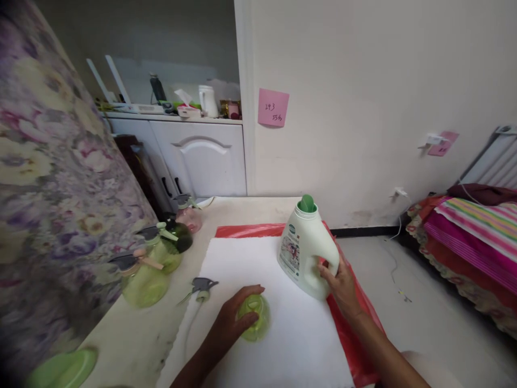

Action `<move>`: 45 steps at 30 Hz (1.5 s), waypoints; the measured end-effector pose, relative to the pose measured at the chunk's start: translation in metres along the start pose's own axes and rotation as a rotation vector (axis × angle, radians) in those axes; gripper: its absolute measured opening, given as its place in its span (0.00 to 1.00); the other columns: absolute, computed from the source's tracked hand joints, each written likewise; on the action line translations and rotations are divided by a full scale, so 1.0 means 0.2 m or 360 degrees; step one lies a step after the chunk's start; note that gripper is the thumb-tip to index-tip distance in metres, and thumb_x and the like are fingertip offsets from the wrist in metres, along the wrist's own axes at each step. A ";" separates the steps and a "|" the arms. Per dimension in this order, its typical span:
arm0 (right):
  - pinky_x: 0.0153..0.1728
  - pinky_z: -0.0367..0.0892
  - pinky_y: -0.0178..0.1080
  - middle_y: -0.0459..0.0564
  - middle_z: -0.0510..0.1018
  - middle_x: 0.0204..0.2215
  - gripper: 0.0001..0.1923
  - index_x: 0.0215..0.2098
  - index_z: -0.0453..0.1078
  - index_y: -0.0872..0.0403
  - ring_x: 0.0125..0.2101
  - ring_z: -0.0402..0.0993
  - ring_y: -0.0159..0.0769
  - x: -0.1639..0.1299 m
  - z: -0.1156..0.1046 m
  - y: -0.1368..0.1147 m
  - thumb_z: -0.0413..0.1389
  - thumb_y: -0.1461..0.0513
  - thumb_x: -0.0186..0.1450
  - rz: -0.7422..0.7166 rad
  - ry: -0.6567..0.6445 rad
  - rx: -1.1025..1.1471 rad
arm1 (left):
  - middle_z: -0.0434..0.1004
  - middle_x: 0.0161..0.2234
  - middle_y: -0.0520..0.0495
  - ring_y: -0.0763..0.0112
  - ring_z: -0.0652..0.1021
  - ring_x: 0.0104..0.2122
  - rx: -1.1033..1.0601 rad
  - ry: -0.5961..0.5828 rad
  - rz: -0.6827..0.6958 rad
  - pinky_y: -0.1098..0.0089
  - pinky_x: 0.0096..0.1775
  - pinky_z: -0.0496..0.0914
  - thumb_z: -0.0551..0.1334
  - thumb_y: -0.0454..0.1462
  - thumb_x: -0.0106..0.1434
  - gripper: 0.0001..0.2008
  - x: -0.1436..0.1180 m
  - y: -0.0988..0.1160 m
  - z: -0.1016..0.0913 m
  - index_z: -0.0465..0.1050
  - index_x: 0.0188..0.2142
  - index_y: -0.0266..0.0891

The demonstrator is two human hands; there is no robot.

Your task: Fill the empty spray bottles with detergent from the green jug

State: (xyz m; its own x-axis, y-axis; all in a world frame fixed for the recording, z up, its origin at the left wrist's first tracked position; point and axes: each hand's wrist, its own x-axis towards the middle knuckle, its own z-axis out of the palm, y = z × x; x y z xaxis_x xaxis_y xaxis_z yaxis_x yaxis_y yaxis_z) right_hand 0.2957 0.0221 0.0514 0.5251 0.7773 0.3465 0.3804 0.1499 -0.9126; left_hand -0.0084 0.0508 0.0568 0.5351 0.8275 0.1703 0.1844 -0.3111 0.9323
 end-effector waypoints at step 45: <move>0.38 0.70 0.40 0.48 0.72 0.37 0.17 0.53 0.62 0.48 0.34 0.74 0.37 -0.59 0.05 0.04 0.47 0.64 0.66 -0.0490 -0.1096 -0.0220 | 0.76 0.47 0.38 0.58 0.75 0.50 0.1417 0.0900 -0.0341 0.59 0.52 0.69 0.49 0.39 0.67 0.16 -0.48 -0.01 0.01 0.71 0.47 0.37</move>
State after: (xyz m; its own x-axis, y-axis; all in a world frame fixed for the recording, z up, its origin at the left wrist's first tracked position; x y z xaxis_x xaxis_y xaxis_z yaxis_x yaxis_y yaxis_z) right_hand 0.2285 -0.0628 0.0011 -0.1959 0.9248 0.3260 0.5484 0.3789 -0.7454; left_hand -0.0590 -0.0286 0.0385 0.0037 0.9304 0.3666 0.8851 -0.1737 0.4318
